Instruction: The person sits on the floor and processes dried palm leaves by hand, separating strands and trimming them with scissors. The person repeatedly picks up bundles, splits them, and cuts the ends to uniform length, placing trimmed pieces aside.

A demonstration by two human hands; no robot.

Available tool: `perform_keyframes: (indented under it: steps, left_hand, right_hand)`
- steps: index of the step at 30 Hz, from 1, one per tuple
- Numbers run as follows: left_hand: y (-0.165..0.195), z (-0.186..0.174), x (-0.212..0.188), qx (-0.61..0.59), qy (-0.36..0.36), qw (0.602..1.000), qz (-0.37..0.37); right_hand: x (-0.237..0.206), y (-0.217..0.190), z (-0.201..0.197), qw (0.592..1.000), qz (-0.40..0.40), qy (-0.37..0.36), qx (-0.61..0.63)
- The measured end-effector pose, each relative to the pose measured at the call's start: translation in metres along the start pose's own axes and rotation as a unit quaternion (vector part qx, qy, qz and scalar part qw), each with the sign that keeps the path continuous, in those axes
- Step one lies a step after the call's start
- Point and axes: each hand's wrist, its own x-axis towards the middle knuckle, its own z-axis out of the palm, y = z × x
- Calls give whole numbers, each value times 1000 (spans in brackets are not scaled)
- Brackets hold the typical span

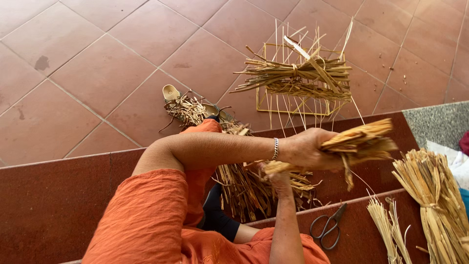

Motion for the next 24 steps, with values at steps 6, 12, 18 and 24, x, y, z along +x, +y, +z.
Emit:
perform_keyframes:
  steps: [6,12,18,24]
  left_hand:
    - [52,-24,41,3,56,997,49]
    - [89,-81,60,-58,118,990,50]
    - [85,-136,35,42,196,978,60]
    - [89,-144,43,19,231,967,104]
  right_hand:
    - [3,35,-6,985,58,70,-147]
    - [7,19,-6,940,-27,185,-285]
    - [-5,-21,-1,911,-93,264,-303]
    - [-16,-18,20,926,185,142,-297]
